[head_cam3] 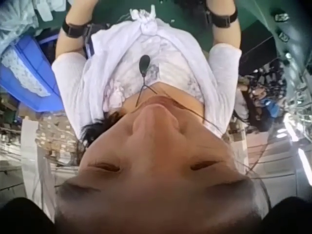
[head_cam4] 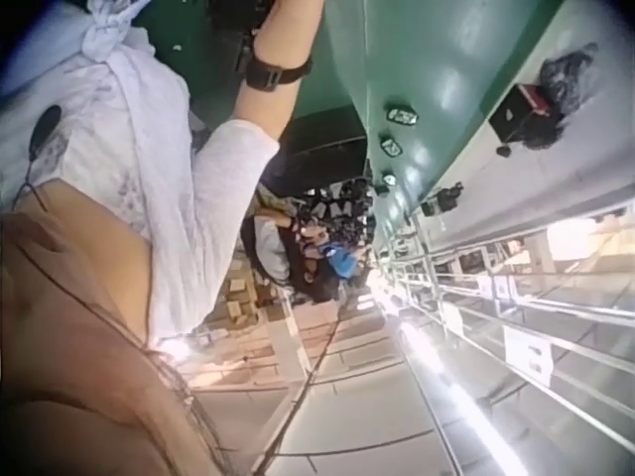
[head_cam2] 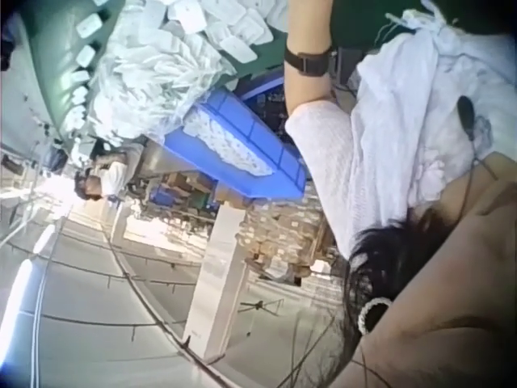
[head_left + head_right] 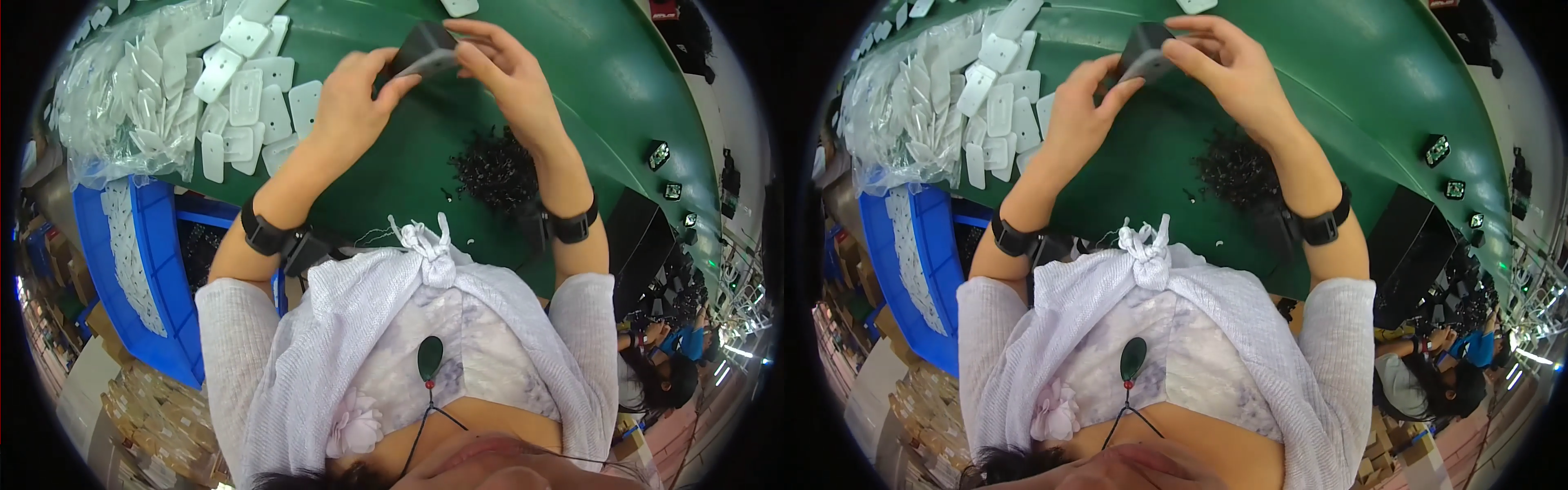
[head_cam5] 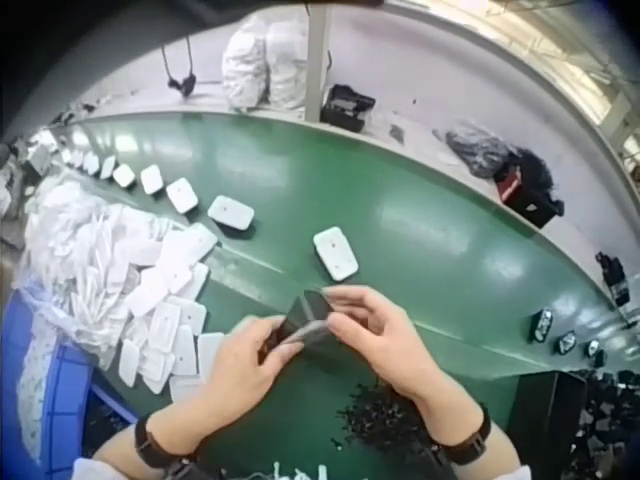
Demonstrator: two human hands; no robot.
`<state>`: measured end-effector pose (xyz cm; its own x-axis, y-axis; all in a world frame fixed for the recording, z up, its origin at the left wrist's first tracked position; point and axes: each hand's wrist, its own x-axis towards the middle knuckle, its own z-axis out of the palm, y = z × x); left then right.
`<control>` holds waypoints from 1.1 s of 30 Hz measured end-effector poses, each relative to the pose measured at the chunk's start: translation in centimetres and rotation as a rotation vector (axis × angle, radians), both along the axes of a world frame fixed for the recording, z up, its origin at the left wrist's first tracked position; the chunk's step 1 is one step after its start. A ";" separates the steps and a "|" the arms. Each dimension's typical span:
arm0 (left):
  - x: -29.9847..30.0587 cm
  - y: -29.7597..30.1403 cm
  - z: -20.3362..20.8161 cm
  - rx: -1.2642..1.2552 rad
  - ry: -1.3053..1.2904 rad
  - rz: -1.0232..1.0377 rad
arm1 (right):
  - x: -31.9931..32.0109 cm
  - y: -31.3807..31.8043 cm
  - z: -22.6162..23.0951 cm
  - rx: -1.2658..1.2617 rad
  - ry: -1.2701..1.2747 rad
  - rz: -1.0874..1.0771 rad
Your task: Manually assemble electronic devices by inserting green circuit boards into white plastic housings and organizing them in bins.
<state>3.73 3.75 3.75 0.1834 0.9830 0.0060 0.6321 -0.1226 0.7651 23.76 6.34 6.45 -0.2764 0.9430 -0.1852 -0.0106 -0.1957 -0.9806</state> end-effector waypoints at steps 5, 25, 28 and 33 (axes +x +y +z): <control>2.2 -0.7 1.1 -0.429 -0.788 -0.028 | 0.2 -2.5 0.2 0.031 0.001 -0.055; 1.5 14.8 -3.7 0.882 -0.157 -0.493 | 14.0 11.2 -3.0 0.123 -0.811 -0.044; 2.7 13.8 1.2 0.393 0.555 -0.474 | 14.8 10.9 -3.4 0.140 -0.753 -0.052; 2.1 14.5 -0.5 0.695 0.375 -0.413 | 14.8 10.2 -3.3 0.532 -0.819 -0.334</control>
